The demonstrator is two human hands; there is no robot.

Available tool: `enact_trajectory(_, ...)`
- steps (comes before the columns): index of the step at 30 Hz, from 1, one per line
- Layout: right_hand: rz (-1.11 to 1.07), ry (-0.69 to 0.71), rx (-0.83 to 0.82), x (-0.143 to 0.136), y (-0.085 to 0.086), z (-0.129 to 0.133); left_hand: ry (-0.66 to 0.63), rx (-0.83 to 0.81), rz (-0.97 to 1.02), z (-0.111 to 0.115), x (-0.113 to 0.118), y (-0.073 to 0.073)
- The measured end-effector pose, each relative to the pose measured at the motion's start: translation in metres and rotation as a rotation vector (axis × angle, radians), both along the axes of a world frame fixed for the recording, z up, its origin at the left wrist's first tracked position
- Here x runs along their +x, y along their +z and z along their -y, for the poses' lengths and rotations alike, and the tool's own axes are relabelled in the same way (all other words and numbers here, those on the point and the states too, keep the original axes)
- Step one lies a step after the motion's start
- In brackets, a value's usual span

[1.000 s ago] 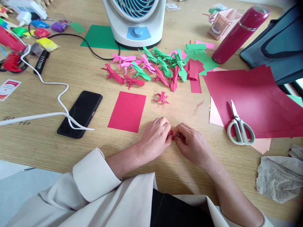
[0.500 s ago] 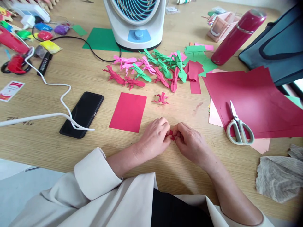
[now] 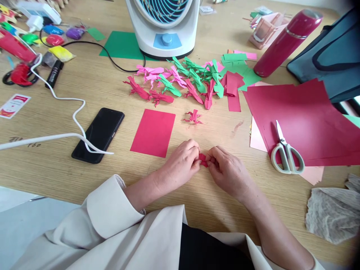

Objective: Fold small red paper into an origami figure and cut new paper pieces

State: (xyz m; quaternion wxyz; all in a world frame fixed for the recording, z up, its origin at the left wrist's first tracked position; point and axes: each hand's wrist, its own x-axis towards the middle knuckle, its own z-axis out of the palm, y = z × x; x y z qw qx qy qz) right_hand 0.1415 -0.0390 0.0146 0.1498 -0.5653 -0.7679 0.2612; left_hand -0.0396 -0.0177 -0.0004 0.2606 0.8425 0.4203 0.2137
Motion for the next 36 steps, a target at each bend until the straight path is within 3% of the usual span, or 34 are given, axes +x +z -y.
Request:
enact_trajectory(10,0.150,-0.011,0.055,-0.008,0.000,0.003,0.002,0.048,-0.099,0.002,0.002,0.002)
enact_trajectory(18,0.126,-0.012,0.034,-0.006,-0.002,0.003,0.000,0.033,0.011,0.003,-0.002,-0.001)
enact_trajectory(28,0.100,-0.001,0.019,-0.005,-0.001,0.003,-0.161,0.276,-0.020,0.020,-0.025,-0.005)
enact_trajectory(36,0.087,0.003,0.014,-0.005,-0.001,0.002,-0.189,0.258,-0.152,0.024,-0.030,-0.004)
